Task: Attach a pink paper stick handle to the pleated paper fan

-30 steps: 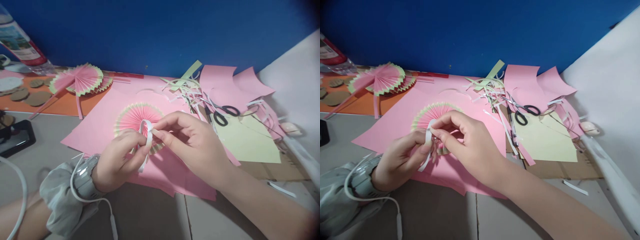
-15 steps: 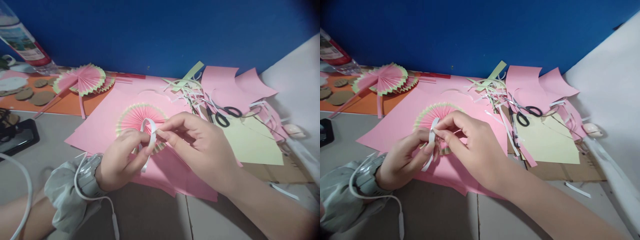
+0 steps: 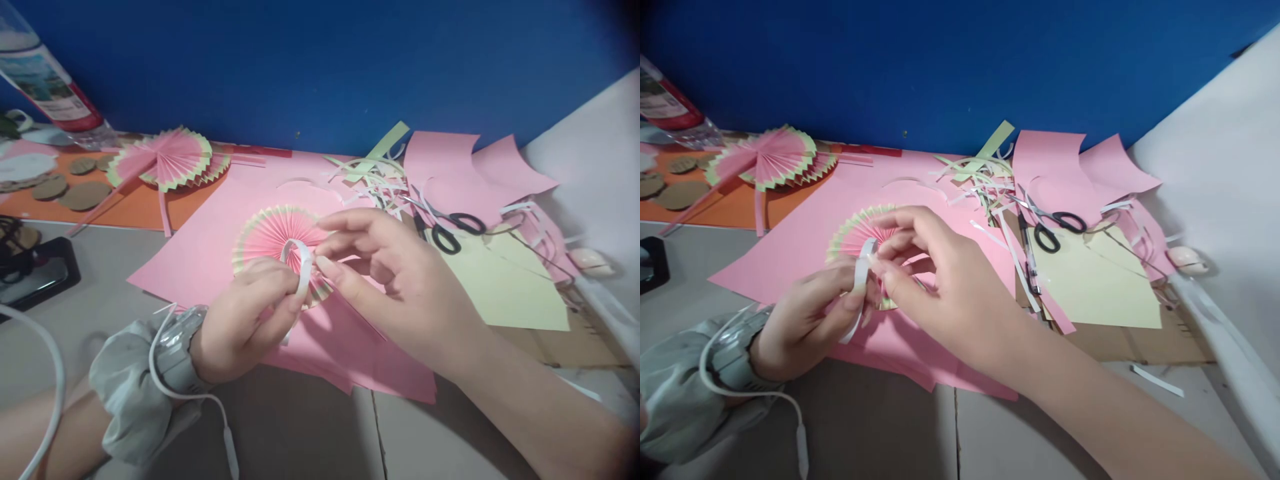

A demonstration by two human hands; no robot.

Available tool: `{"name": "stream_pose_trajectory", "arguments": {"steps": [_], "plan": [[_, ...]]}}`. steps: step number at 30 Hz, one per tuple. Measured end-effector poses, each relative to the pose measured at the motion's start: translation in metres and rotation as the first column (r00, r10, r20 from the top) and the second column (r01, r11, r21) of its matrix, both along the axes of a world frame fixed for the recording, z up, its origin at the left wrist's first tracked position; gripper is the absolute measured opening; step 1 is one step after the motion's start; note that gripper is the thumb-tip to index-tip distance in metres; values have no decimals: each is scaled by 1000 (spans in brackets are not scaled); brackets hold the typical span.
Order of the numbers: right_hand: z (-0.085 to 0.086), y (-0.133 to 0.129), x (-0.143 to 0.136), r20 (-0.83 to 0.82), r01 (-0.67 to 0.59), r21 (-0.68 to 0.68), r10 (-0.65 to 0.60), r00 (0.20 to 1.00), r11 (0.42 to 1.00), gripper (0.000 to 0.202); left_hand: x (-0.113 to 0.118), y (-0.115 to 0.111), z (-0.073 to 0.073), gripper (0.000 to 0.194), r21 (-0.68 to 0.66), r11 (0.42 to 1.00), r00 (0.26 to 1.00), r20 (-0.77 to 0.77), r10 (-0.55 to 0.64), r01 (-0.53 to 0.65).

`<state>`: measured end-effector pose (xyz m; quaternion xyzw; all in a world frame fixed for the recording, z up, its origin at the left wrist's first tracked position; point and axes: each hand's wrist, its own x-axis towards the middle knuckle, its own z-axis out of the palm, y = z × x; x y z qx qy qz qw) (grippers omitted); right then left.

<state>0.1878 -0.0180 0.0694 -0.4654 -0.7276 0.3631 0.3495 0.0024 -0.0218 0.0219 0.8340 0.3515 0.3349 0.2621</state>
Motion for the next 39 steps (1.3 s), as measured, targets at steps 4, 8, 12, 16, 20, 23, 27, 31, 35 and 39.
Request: {"name": "stream_pose_trajectory", "arguments": {"steps": [4,8,12,16,20,23,27,31,35,39], "plan": [[1,0,2,93,-98,73,91,991,992,22,1,1,-1,23,-8,1000,999,34,9,-9],[-1,1,1,17,-21,-5,21,1000,1000,22,1,1,0,25,-12,1000,999,47,6,-5],[-3,2,-1,-105,-102,-296,73,992,950,12,1,1,1,24,-29,998,996,76,-47,50],[-4,1,-6,-332,-214,-457,58,942,863,15,2,0,2,24,-66,993,989,117,-88,96],[-3,-2,-9,-360,-186,-465,7,933,866,13,3,-2,3,26,-102,992,989,136,-55,69],[-1,-2,-9,-324,-156,-455,0,946,877,10,3,-2,2,26,-102,992,986,151,-64,79],[-1,-1,-8,-360,-173,-448,0,933,877,9,2,-2,2,26,-104,991,986,156,-65,82],[-3,-1,-8,-357,-181,-431,17,934,884,8,2,-2,2,27,-126,988,984,167,-63,85],[-3,-2,-8,-354,-174,-418,17,935,891,10,3,-3,3,27,-131,988,981,184,-59,84],[-2,-1,-8,-325,-148,-429,0,946,891,7,3,-3,3,27,-146,986,980,189,-55,83]]}}
